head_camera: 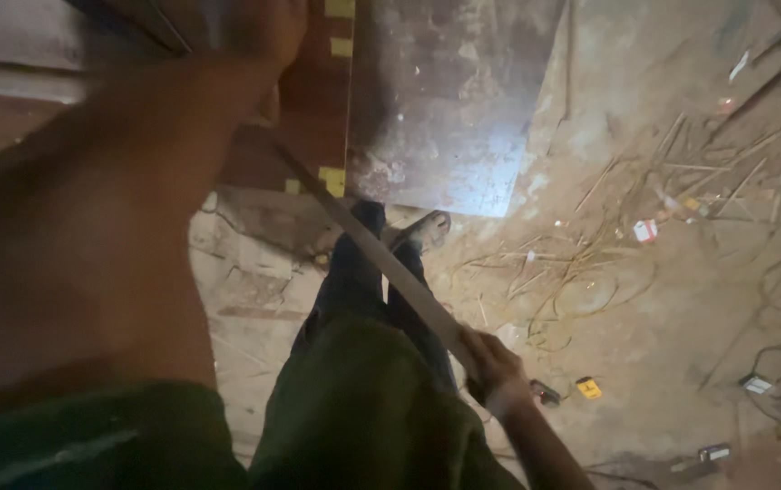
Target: The person sands a wooden frame using a hand saw, moving it back and forth along the edges. They then use a pencil to mark the wood and continue sanding.
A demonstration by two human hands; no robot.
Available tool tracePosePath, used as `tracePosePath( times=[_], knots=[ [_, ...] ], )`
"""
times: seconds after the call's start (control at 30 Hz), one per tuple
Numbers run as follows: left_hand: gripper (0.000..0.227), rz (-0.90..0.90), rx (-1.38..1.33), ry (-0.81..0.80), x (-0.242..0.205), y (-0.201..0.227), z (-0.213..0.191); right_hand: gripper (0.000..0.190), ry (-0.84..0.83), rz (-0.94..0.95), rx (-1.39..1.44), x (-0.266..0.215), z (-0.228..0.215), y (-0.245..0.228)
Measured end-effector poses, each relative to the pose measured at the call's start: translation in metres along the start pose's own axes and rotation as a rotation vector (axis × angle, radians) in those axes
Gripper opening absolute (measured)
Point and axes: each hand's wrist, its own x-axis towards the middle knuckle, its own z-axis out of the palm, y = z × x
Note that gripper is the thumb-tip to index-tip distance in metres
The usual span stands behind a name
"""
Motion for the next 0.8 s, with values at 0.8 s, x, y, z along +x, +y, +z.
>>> tracePosePath(
  times=[0.8],
  knots=[
    [0.074,0.101,-0.174,0.451,0.005,0.011,-0.04,0.037,0.438,0.027,-0.088,0.362,-0.087,-0.154]
  ],
)
